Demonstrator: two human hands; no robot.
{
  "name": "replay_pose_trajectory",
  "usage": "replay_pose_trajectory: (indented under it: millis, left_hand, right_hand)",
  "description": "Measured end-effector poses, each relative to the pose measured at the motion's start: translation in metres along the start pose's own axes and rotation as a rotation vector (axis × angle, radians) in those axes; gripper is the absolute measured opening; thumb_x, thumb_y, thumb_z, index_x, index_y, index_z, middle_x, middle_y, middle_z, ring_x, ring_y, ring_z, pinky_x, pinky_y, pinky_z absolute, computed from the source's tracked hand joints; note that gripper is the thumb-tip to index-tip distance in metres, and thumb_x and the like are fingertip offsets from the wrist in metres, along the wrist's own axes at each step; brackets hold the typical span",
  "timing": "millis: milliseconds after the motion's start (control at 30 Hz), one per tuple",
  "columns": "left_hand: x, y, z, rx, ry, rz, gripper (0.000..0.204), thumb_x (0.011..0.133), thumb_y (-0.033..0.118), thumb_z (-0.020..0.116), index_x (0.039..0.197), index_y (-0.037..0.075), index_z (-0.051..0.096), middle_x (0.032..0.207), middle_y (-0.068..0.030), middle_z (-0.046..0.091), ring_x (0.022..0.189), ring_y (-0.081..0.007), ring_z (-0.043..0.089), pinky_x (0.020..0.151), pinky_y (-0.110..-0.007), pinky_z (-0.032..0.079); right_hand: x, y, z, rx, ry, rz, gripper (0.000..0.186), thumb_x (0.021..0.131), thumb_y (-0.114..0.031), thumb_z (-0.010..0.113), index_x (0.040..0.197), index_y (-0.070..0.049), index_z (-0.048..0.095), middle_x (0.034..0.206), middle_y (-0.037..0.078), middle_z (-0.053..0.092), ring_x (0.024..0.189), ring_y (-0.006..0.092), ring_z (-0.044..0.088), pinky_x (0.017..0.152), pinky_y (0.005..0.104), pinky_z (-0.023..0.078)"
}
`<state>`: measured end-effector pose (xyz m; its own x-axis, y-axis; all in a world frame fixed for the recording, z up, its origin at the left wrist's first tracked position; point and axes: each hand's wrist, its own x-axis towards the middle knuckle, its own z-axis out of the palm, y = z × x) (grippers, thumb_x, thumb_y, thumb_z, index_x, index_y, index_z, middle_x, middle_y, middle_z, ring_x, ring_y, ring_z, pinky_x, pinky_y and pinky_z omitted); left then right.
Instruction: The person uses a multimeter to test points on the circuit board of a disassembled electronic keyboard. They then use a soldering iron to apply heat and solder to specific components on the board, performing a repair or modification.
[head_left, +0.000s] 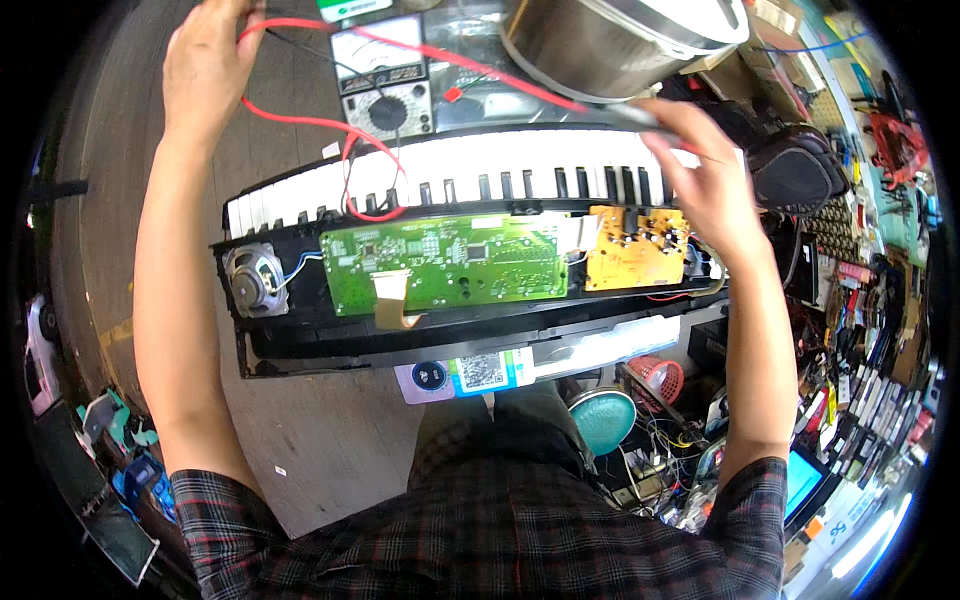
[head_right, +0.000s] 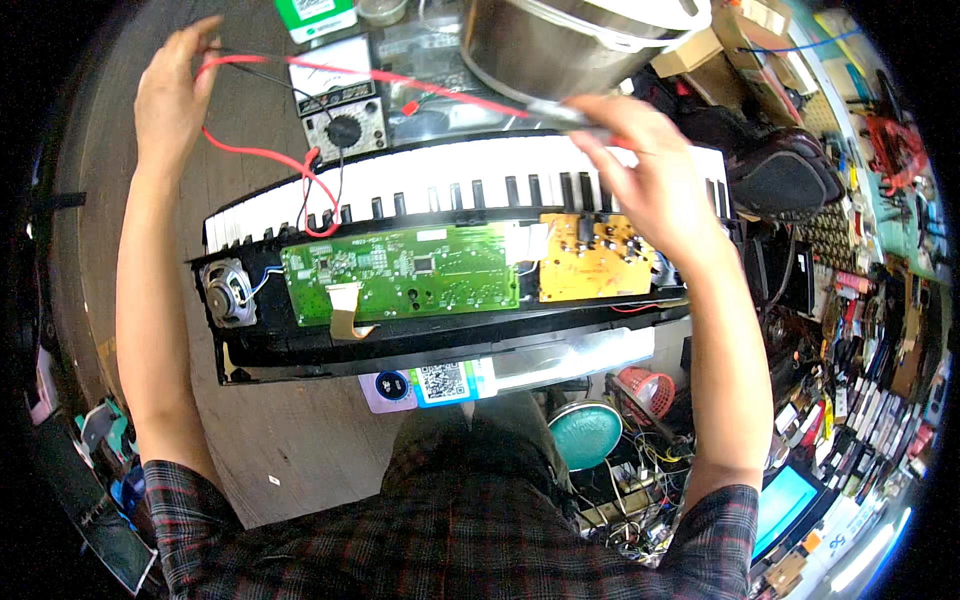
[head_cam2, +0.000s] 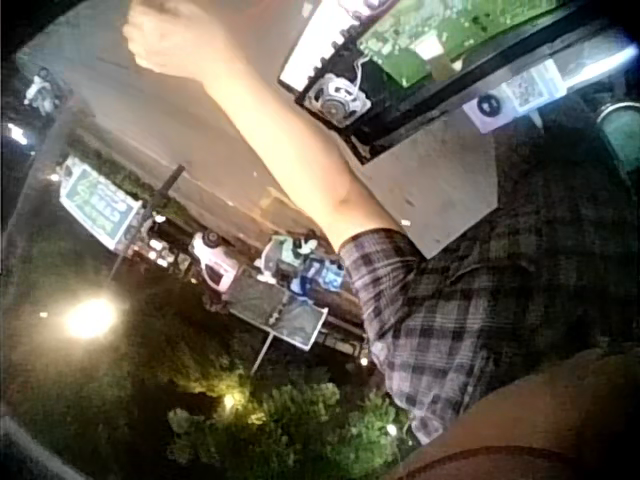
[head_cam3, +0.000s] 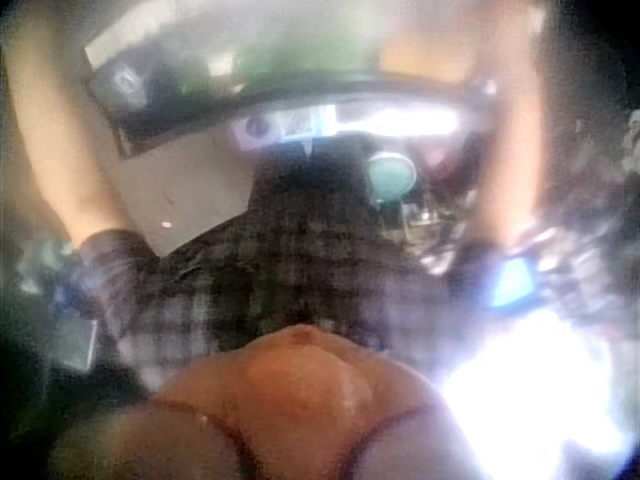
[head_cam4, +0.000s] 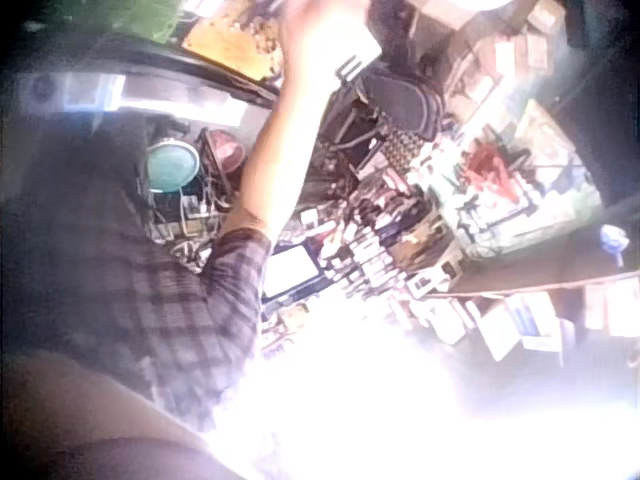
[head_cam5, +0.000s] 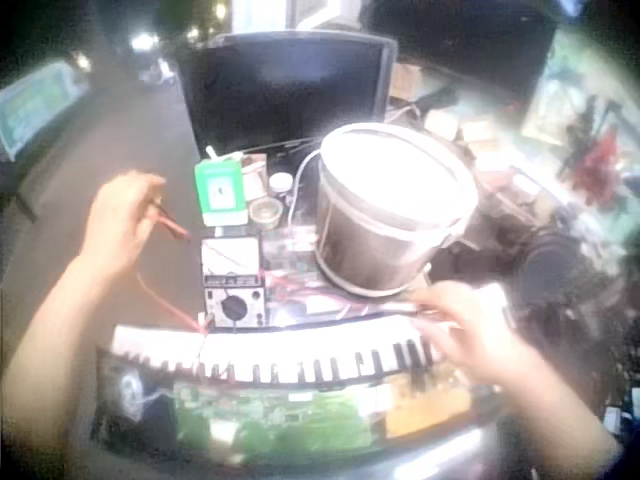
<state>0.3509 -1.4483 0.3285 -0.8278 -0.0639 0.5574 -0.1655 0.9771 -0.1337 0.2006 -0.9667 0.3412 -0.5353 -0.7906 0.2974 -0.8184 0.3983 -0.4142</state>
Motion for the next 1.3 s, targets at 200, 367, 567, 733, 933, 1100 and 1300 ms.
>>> replay_pose_trajectory:
  millis: [200, 367, 567, 733, 933, 1100, 1300]
  left_hand:
    - [0.0, 0.018, 0.041, 0.049, -0.58, -0.101, 0.049, 0.089, 0.021, 0.083, 0.133, 0.006, 0.068, 0.135, -0.0238, 0.07, 0.127, -0.0414, 0.068, 0.105, -0.051, 0.056]
    - [0.001, 0.091, -0.002, 0.001, -0.593, -0.193, 0.1, 0.083, 0.029, 0.092, 0.166, 0.007, 0.042, 0.163, -0.0206, 0.053, 0.148, -0.0375, 0.054, 0.121, -0.049, 0.048]
    - [0.032, 0.116, -0.067, -0.13, -0.164, 0.009, 0.052, 0.103, 0.033, 0.073, 0.144, 0.002, 0.066, 0.144, -0.0226, 0.068, 0.136, -0.0392, 0.064, 0.116, -0.048, 0.048]
    - [0.006, 0.148, -0.138, -0.834, 0.154, -0.209, 0.039, 0.119, 0.023, 0.05, 0.149, 0.002, 0.065, 0.14, -0.0124, 0.072, 0.126, -0.0178, 0.067, 0.108, -0.032, 0.051]
    - [-0.098, 0.353, -0.149, -1.099, -0.45, 0.281, 0.055, 0.081, -0.005, 0.07, 0.135, 0.007, 0.068, 0.115, -0.0157, 0.061, 0.121, -0.0378, 0.06, 0.103, -0.048, 0.05]
    - [-0.181, 0.502, -0.113, -1.17, -0.794, 0.578, 0.045, 0.088, 0.006, 0.076, 0.132, 0.006, 0.07, 0.125, -0.0168, 0.063, 0.131, -0.0415, 0.059, 0.11, -0.052, 0.048]
    - [-0.2, 0.539, -0.057, -0.803, -0.822, 0.875, 0.041, 0.088, 0.005, 0.073, 0.129, 0.005, 0.072, 0.143, -0.0175, 0.061, 0.151, -0.0431, 0.046, 0.117, -0.058, 0.04]
  right_hand:
    - [0.021, 0.048, 0.07, -0.118, -0.139, 0.236, 0.042, 0.1, -0.033, 0.074, 0.132, -0.006, 0.071, 0.121, 0.019, 0.076, 0.117, 0.0387, 0.072, 0.103, 0.0472, 0.056]
    - [-0.004, 0.026, 0.073, -0.137, 0.105, 0.327, 0.055, 0.098, -0.028, 0.077, 0.14, 0.006, 0.064, 0.138, 0.026, 0.067, 0.129, 0.0423, 0.065, 0.112, 0.0465, 0.052]
    - [-0.092, -0.047, 0.01, -0.131, 0.228, 0.287, 0.048, 0.095, -0.011, 0.076, 0.139, 0.003, 0.06, 0.135, 0.024, 0.066, 0.125, 0.044, 0.064, 0.11, 0.0506, 0.051]
    - [-0.181, -0.125, 0.007, 0.172, 0.222, 0.357, 0.04, 0.093, -0.004, 0.076, 0.132, -0.001, 0.067, 0.129, 0.02, 0.068, 0.12, 0.0399, 0.067, 0.105, 0.048, 0.055]
    - [-0.295, -0.128, -0.019, 0.317, 0.268, 0.482, 0.041, 0.091, -0.005, 0.077, 0.132, -0.001, 0.069, 0.125, 0.018, 0.07, 0.111, 0.0372, 0.071, 0.094, 0.0439, 0.06]
    - [-0.396, -0.088, -0.041, 0.284, 0.442, 0.703, 0.03, 0.098, -0.006, 0.072, 0.128, -0.002, 0.069, 0.121, 0.018, 0.07, 0.103, 0.0364, 0.073, 0.087, 0.0423, 0.061]
    - [-0.576, -0.084, -0.015, 0.774, 1.078, 1.453, 0.038, 0.115, -0.028, 0.055, 0.139, 0.0, 0.064, 0.115, 0.007, 0.07, 0.096, 0.0164, 0.069, 0.088, 0.0323, 0.056]
